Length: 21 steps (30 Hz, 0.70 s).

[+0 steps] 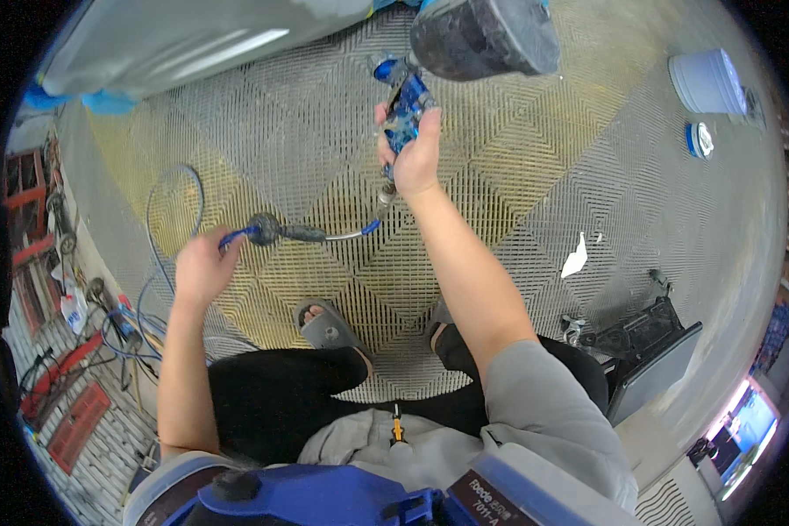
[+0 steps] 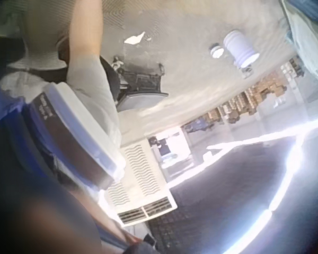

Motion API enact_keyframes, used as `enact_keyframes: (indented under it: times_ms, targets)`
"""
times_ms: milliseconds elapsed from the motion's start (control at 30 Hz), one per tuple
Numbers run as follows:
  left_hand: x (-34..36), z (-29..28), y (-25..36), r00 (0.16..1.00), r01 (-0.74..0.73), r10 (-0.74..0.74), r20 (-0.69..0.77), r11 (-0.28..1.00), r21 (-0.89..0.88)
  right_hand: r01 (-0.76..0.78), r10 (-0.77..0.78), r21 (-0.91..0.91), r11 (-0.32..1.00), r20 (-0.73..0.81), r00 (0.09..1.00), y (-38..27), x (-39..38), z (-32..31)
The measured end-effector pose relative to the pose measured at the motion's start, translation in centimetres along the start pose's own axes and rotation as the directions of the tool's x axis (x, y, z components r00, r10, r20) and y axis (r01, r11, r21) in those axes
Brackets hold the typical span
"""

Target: The person uses a spray gun to apply gray paint to a car hood that is masked with blue plastic and yellow tape. The person moves the spray gun in steady horizontal passes across the hood surface, covering the entire area.

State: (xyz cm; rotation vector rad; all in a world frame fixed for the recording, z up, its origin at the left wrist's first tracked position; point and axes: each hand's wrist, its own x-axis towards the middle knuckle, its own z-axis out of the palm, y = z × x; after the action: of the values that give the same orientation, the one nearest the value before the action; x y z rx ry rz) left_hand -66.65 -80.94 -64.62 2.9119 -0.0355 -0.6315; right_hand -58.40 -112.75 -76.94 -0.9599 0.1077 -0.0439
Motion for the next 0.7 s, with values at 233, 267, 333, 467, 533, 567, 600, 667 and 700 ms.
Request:
enact_keyframes:
  times_ms: [233, 267, 333, 467, 533, 567, 600, 667, 700]
  targets:
    - [0.2, 1.0, -0.7, 0.972, 0.014, -0.030, 0.234, 0.997, 0.070, -0.015, 0.020, -0.126, 0.992, 0.040, 0.999, 3.1, -0.6, 3.0]
    - [-0.3, 1.2, -0.6, 0.972, -0.020, 0.004, 0.235, 0.997, 0.068, -0.083, 0.084, -0.098, 0.992, 0.008, 0.996, 3.4, -0.7, 3.9]
    - [-1.2, 1.7, -0.5, 0.960, -0.015, -0.004, 0.279, 0.998, 0.067, -0.067, 0.078, -0.134, 0.989, 0.081, 0.994, 3.6, -1.5, 5.0]
    - [-3.3, 3.4, -6.9, 0.969, -0.136, 0.109, 0.223, 0.985, 0.110, -0.008, 0.080, -0.248, 0.969, 0.284, 0.955, 3.7, -2.2, 6.6]
    - [-5.6, 6.3, -13.1, 0.993, -0.118, 0.119, -0.019, 0.992, 0.035, 0.029, 0.092, -0.320, 0.947, 0.357, 0.930, 3.6, -2.1, 7.0]
    - [-7.7, 8.5, -16.6, 0.982, -0.111, 0.098, -0.159, 0.991, -0.072, 0.028, 0.088, -0.337, 0.941, 0.322, 0.943, 4.0, -2.2, 7.4]
    - [-10.0, 11.2, -19.7, 0.987, 0.025, -0.046, -0.154, 0.991, -0.134, 0.060, 0.068, -0.380, 0.923, 0.314, 0.947, 4.2, -2.5, 7.5]
    - [-16.0, 17.3, -25.1, 0.969, 0.234, -0.241, -0.053, 0.965, -0.119, -0.019, 0.125, -0.363, 0.932, 0.272, 0.954, 5.2, -2.9, 8.5]
    - [-20.1, 20.9, -26.5, 0.956, 0.219, -0.253, -0.152, 0.954, -0.207, -0.001, 0.112, -0.369, 0.930, 0.280, 0.954, 5.7, -3.3, 9.0]
